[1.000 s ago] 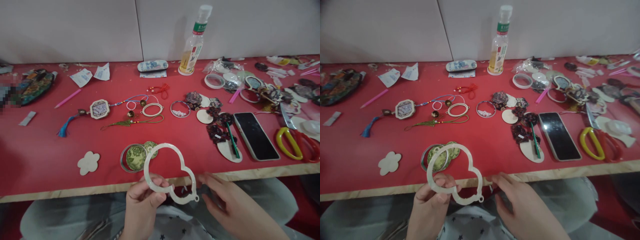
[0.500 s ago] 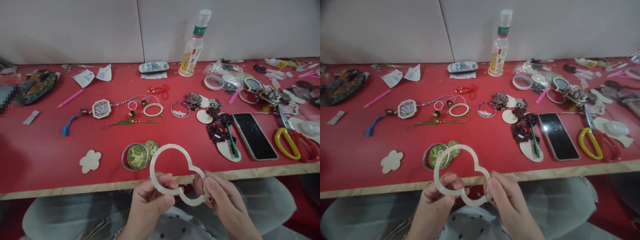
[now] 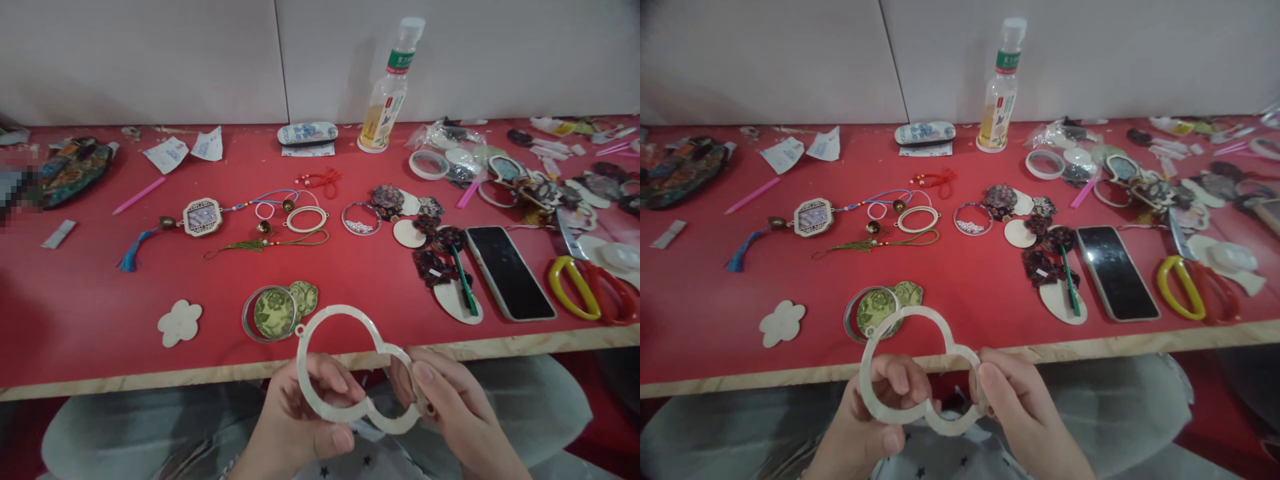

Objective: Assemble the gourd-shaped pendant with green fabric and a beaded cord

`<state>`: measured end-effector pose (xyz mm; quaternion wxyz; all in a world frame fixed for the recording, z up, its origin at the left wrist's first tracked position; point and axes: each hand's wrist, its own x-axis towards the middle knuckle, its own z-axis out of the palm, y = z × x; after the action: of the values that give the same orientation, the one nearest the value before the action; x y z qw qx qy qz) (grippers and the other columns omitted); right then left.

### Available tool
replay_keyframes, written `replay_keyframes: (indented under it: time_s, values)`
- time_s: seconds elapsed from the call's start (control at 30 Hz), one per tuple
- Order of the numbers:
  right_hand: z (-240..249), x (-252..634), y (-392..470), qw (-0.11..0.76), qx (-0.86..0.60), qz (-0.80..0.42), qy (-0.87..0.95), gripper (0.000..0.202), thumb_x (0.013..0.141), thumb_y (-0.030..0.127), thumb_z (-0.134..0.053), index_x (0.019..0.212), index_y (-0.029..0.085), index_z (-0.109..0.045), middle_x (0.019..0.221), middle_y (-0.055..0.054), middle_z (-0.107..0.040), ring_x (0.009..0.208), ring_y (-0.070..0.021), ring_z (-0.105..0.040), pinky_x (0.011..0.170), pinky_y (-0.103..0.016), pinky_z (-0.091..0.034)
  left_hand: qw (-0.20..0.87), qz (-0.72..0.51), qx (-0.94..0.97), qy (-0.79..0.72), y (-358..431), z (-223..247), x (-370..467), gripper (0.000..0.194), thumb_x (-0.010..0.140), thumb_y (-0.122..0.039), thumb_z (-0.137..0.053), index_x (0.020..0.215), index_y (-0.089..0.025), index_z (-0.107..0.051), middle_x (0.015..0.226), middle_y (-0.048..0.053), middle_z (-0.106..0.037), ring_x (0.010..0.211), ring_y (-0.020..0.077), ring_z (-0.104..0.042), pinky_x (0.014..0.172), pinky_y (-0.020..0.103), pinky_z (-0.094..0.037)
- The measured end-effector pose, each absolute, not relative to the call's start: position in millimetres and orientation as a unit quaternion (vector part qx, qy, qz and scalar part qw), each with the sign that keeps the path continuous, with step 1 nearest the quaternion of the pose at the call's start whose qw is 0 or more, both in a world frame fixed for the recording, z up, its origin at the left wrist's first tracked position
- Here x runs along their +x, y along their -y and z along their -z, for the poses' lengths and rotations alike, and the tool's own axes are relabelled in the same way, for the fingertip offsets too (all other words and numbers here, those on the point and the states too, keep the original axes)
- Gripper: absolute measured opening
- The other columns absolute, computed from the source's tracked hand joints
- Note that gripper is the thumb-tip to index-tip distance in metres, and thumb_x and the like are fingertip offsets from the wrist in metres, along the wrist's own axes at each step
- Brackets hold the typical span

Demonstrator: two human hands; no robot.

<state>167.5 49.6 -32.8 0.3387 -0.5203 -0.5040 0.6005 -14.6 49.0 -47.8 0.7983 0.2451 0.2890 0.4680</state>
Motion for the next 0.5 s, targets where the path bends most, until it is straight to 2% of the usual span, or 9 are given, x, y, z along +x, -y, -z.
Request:
replay_keyframes:
  time_s: [0.2,0.37,0.5]
  values:
    - [27.0,172.3,-51.2,0.33,-0.514,-0.577,0.542,0.04,0.091,0.038,-0.027,0.056,0.019,-0.033,0.053,0.002,-0.033,0.05,-0.0108,-0.034,0.049,-0.025,-0.028,0.82,-0.457,0.232,-0.257,-48.7,44.3,-18.9,0.031,0.063,-0.022,-0.074,0.091,-0.02,-0.061,0.086,0.005,-0.065,0.079,0.0149,-0.061,0.071,0.022,-0.047]
    - [21.0,176.1,-54.7,0.311,-0.527,-0.565,0.554,0.042,0.09,0.041,-0.027,0.055,0.019,-0.034,0.051,0.001,-0.035,0.05,-0.0118,-0.035,0.049,-0.026,-0.029,0.794,-0.468,0.274,-0.277,-49.2,44.9,-24.2,0.024,0.062,-0.015,-0.073,0.084,-0.02,-0.064,0.082,0.005,-0.066,0.076,0.0172,-0.062,0.069,0.026,-0.048]
    - [23.0,177.7,-53.2,0.303,-0.523,-0.569,0.558,0.041,0.09,0.04,-0.026,0.056,0.019,-0.035,0.053,0.001,-0.036,0.051,-0.0119,-0.035,0.05,-0.025,-0.029,0.762,-0.444,0.35,-0.316,-52.1,39.0,-27.3,0.02,0.058,-0.017,-0.076,0.078,-0.018,-0.07,0.075,0.007,-0.066,0.073,0.0186,-0.061,0.067,0.027,-0.048]
